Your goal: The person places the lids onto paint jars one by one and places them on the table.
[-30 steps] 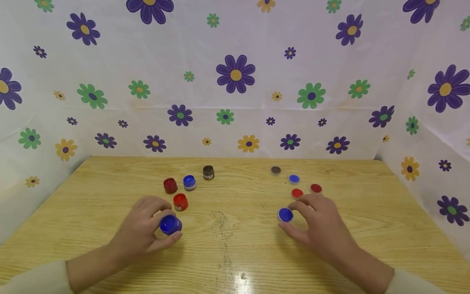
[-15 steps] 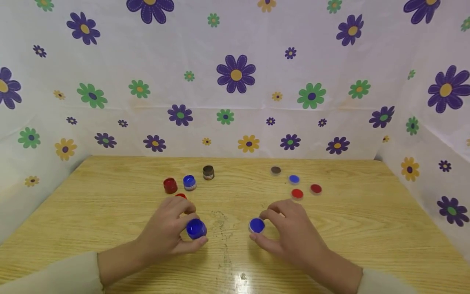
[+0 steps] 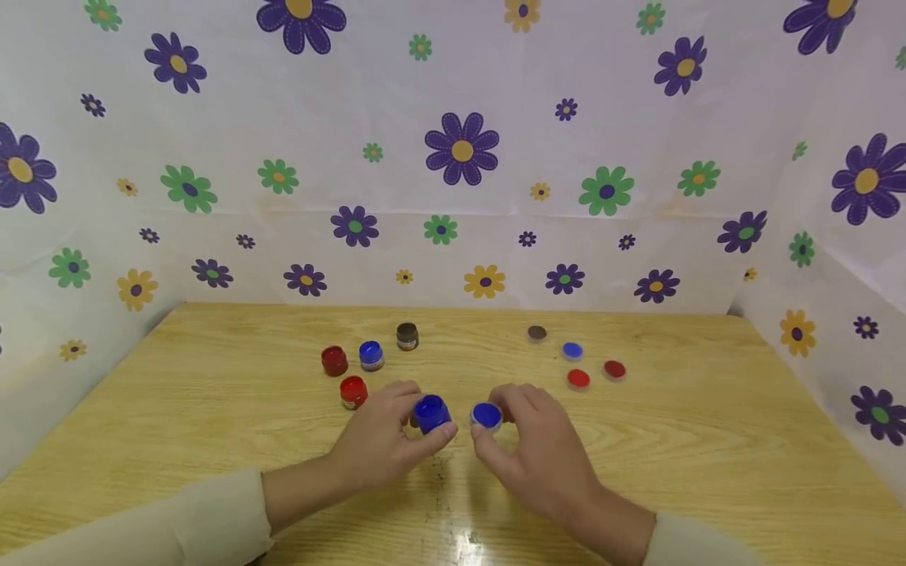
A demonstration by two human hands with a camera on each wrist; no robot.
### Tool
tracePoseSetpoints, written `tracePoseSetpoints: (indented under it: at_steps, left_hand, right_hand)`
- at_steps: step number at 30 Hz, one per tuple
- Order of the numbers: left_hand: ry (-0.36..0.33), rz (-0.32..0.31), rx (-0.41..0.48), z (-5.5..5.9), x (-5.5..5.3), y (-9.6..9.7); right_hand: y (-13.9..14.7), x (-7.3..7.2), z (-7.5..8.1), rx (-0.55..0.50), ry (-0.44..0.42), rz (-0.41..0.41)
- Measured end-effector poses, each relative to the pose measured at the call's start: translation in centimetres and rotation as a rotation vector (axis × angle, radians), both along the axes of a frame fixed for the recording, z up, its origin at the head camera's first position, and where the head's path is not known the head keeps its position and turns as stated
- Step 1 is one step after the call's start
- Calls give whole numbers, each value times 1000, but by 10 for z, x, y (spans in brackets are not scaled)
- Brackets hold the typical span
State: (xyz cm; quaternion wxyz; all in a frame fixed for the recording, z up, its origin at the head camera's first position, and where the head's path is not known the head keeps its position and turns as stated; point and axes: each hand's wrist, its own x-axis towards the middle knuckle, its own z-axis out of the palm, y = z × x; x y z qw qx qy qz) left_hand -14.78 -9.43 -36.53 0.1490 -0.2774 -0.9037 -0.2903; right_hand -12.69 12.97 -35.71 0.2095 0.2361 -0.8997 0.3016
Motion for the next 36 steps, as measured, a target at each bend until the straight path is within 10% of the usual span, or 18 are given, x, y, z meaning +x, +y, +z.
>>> tracePoseSetpoints:
  at_steps: [11, 18, 23, 28, 36]
  left_hand:
    - [128, 5, -192, -10, -7, -4]
    - [-360, 51, 154, -2, -5, 6]
    - [-444, 43, 216, 1, -8, 14]
    - [-333, 72, 58, -3, -18, 12]
    - [153, 73, -293, -8, -17, 12]
  right_hand:
    - [7, -19, -16, 311, 155, -62]
    - [1, -15, -13, 48, -151, -62]
    - [-6, -12, -10, -106, -287, -46]
    - [-3, -18, -15, 93, -81, -75]
    - [-2, -23, -18, 274, 118, -121]
